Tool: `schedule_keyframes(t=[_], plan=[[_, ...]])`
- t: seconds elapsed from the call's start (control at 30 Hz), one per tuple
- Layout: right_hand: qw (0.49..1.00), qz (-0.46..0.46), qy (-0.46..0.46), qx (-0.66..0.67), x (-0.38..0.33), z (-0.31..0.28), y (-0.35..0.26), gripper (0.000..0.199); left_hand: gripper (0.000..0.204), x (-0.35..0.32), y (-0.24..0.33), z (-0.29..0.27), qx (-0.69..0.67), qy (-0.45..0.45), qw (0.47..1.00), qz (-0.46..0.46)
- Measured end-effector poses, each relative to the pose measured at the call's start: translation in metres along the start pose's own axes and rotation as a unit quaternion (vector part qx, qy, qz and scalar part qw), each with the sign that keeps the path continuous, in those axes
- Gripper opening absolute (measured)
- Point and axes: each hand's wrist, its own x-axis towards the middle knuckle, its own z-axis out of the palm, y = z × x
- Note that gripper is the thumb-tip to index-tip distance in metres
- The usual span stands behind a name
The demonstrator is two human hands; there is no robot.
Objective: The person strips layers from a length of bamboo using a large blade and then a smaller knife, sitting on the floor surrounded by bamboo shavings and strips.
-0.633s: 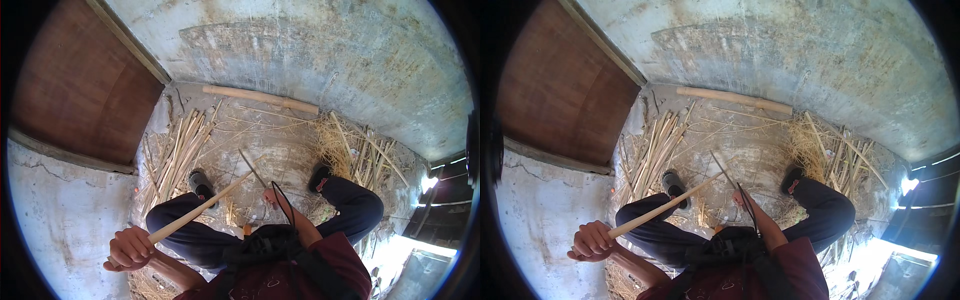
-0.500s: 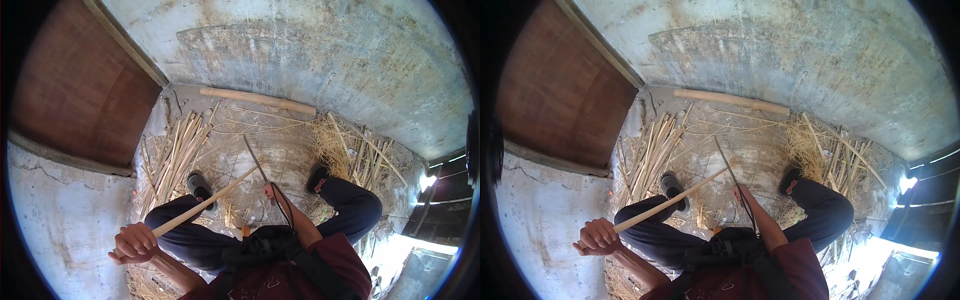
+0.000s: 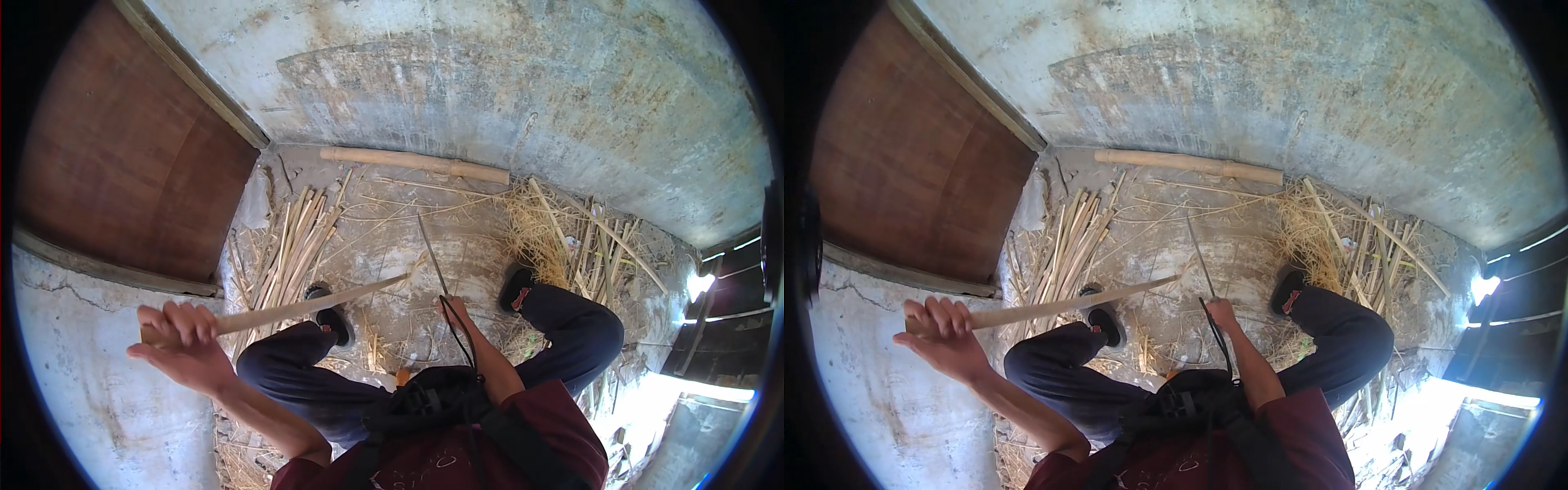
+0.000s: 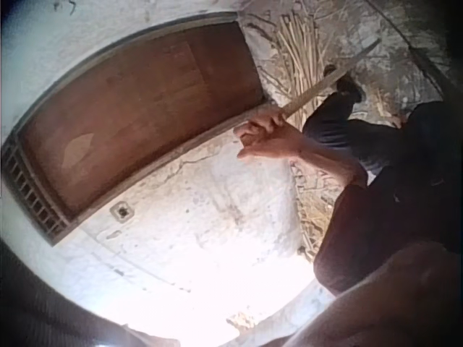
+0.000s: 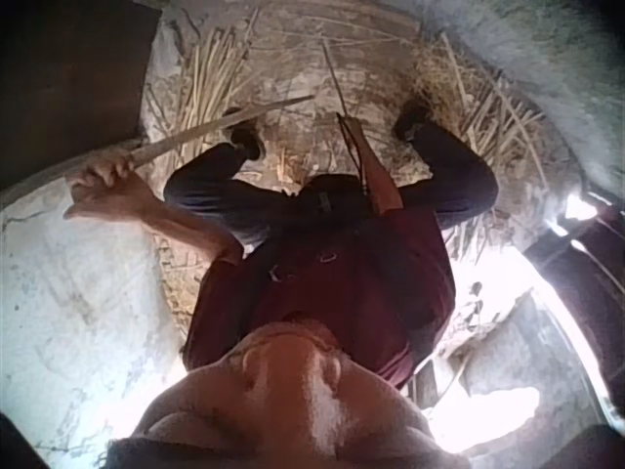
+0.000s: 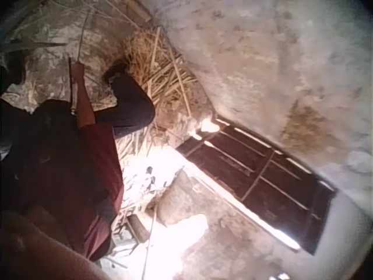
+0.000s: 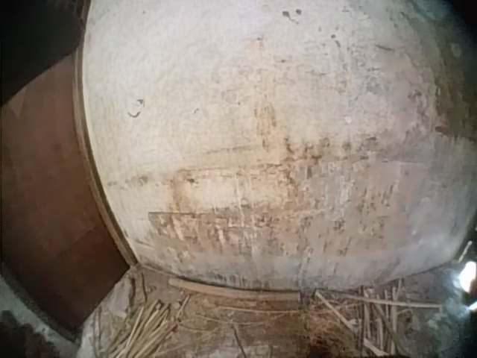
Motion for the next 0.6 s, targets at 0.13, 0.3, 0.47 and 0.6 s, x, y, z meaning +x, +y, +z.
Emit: schedule_keyframes(t=[0.13,0.3,0.47,0.6], plan=[[0.993,0.063,-0.093,-0.025,-0.012,0.015,-0.002,0.018,0.054,0.007,-0.004,0.004,-0.016,-0.145,0.989,-0.008],[0.994,-0.038,-0.024,-0.101,0.006,0.014,0.021,0.018,0.041,0.034,-0.022,0.013,-0.008,-0.205,0.976,0.069],[0.997,0.049,0.017,-0.050,0.021,-0.005,0.034,0.028,0.039,0.050,-0.045,0.050,-0.068,-0.173,0.982,0.017],[0.996,0.061,-0.060,-0.018,-0.025,0.025,-0.032,0.032,0.041,0.050,-0.039,0.023,-0.044,-0.039,0.998,0.016]])
